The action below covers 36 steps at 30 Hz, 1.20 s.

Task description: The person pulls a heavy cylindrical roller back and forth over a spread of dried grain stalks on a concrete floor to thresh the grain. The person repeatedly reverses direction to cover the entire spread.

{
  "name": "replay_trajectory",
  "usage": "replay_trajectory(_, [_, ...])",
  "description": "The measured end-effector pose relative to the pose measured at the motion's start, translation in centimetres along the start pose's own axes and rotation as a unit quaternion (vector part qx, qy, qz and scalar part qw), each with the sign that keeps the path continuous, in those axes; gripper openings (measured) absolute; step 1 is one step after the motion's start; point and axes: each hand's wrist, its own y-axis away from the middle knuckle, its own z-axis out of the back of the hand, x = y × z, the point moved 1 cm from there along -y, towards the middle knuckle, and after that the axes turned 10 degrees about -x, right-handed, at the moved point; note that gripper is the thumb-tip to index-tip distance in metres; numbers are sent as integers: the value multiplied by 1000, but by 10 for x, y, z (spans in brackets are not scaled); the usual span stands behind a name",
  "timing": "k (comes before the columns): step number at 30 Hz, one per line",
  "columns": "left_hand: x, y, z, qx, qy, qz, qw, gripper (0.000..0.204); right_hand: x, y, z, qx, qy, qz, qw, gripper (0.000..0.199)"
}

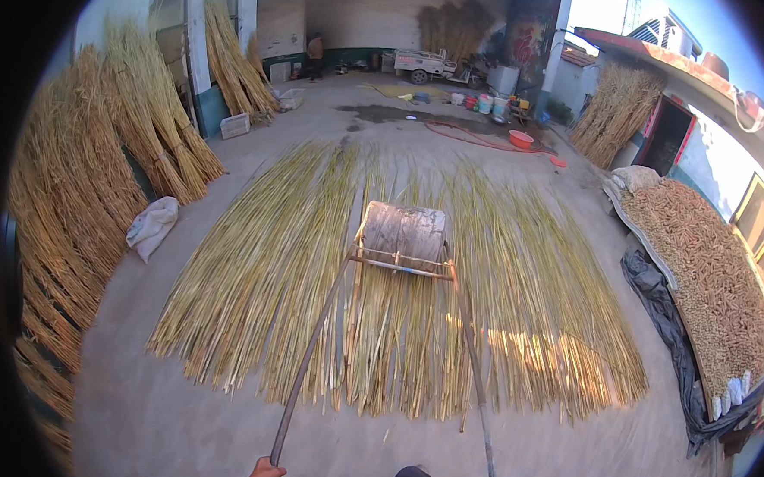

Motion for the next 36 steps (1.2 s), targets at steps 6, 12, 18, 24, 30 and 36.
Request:
replay_trajectory(6, [-58,-34,-22,-13,12,28,999,19,23,-84,13,37,15,4,999,49])
replay_trajectory(12, [-121,-49,-54,-27,12,30,999,22,42,-165,51,53,1,-37,998,50])
replay_trajectory(18, [-151,-82,-77,-53,0,8,999,23,44,-240,53,47,-8,24,999,53])
replay_trajectory(24, [-227,-108,-55,-53,-28,-8,998,25,25,-302,11,28,-26,7,999,54])
replay_trajectory(30, [-249,-143,-25,-53,-29,-16,998,27,146,-323,74,85,-53,-51,994,56])
replay_trajectory(36, [-261,-200,-16,-37,8,-33,999,28,144,-389,43,49,-31,10,998,50])
